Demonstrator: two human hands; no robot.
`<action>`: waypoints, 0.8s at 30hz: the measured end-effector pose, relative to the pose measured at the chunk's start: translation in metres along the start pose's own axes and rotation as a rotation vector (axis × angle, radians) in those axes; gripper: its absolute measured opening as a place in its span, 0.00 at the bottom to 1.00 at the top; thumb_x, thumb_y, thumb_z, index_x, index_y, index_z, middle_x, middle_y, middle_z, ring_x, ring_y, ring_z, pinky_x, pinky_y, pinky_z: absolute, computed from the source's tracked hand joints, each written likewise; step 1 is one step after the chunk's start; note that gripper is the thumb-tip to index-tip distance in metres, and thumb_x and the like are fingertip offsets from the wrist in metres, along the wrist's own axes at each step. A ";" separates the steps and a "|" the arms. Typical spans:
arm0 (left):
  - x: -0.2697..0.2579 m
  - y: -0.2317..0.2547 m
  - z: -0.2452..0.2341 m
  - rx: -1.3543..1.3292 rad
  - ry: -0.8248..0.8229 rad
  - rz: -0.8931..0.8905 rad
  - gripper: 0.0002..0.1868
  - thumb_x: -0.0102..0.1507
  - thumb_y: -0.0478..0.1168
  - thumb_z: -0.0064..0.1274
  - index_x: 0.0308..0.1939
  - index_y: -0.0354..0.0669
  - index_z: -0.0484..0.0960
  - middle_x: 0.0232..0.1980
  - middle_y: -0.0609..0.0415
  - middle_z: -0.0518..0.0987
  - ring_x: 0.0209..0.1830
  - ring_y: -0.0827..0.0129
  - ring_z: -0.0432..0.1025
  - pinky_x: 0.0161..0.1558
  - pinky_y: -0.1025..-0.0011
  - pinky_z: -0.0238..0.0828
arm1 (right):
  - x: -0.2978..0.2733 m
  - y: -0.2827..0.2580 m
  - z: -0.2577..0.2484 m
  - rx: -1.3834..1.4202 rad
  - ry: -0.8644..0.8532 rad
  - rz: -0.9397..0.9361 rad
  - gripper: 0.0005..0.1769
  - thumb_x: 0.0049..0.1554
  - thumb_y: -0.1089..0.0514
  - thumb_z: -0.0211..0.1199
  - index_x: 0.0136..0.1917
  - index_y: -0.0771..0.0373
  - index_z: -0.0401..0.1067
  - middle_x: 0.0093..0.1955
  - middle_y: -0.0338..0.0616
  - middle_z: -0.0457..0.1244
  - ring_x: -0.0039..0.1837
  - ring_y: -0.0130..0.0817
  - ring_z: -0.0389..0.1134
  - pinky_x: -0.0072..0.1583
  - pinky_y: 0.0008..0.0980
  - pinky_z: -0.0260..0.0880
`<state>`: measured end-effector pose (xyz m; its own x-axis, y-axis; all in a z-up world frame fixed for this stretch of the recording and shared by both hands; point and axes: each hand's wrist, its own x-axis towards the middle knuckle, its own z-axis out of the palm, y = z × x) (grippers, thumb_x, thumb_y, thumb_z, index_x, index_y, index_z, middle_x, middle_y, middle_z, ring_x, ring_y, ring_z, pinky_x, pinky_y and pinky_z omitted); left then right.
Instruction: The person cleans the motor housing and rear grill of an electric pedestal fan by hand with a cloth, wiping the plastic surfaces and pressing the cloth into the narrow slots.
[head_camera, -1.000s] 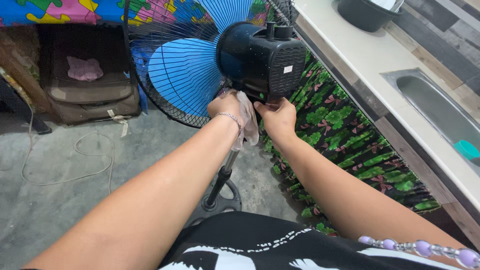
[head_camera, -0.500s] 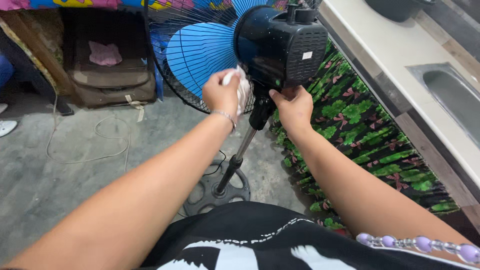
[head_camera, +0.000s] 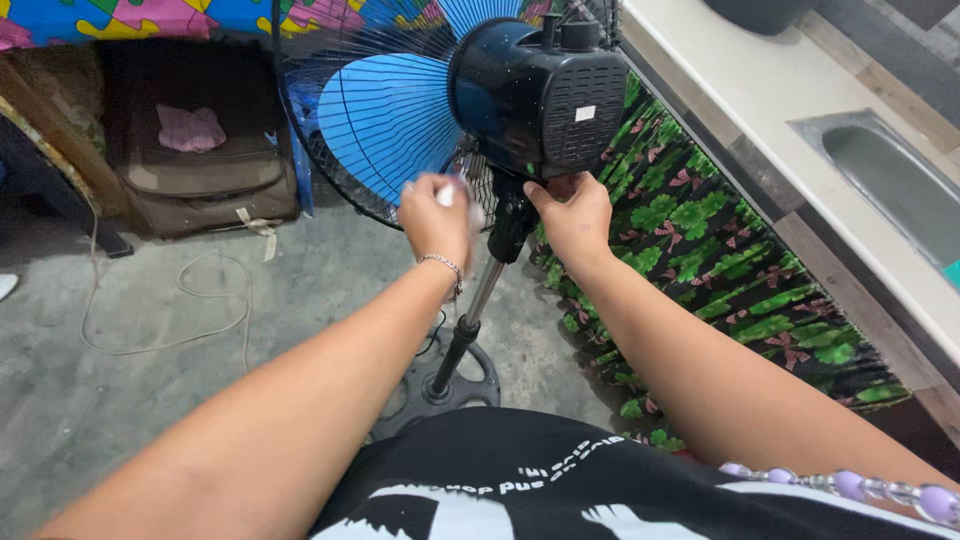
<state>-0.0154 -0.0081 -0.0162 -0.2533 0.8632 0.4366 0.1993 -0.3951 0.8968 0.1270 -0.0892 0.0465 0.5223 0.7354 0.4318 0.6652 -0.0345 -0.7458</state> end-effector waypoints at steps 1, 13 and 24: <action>0.001 0.001 -0.002 -0.022 0.097 0.011 0.07 0.56 0.39 0.63 0.31 0.39 0.83 0.35 0.42 0.80 0.37 0.47 0.74 0.42 0.55 0.70 | 0.000 0.000 0.002 -0.001 -0.001 -0.013 0.19 0.49 0.54 0.76 0.46 0.69 0.75 0.44 0.46 0.72 0.46 0.34 0.73 0.52 0.34 0.70; 0.072 0.022 0.006 0.104 -0.296 0.144 0.05 0.53 0.39 0.62 0.30 0.42 0.87 0.35 0.41 0.83 0.39 0.47 0.79 0.46 0.59 0.75 | -0.006 -0.003 -0.008 -0.103 0.032 -0.044 0.24 0.49 0.50 0.77 0.49 0.70 0.75 0.46 0.51 0.72 0.48 0.38 0.73 0.53 0.36 0.70; 0.061 0.006 0.034 0.094 0.056 0.151 0.06 0.51 0.36 0.63 0.26 0.36 0.85 0.32 0.39 0.81 0.38 0.43 0.76 0.43 0.53 0.71 | -0.004 -0.002 0.000 -0.068 0.013 -0.018 0.22 0.49 0.51 0.75 0.47 0.71 0.75 0.44 0.50 0.72 0.46 0.39 0.74 0.52 0.36 0.71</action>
<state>0.0030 0.0530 0.0136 -0.2653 0.7766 0.5714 0.3256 -0.4857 0.8112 0.1241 -0.0921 0.0464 0.5163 0.7275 0.4519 0.7091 -0.0673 -0.7019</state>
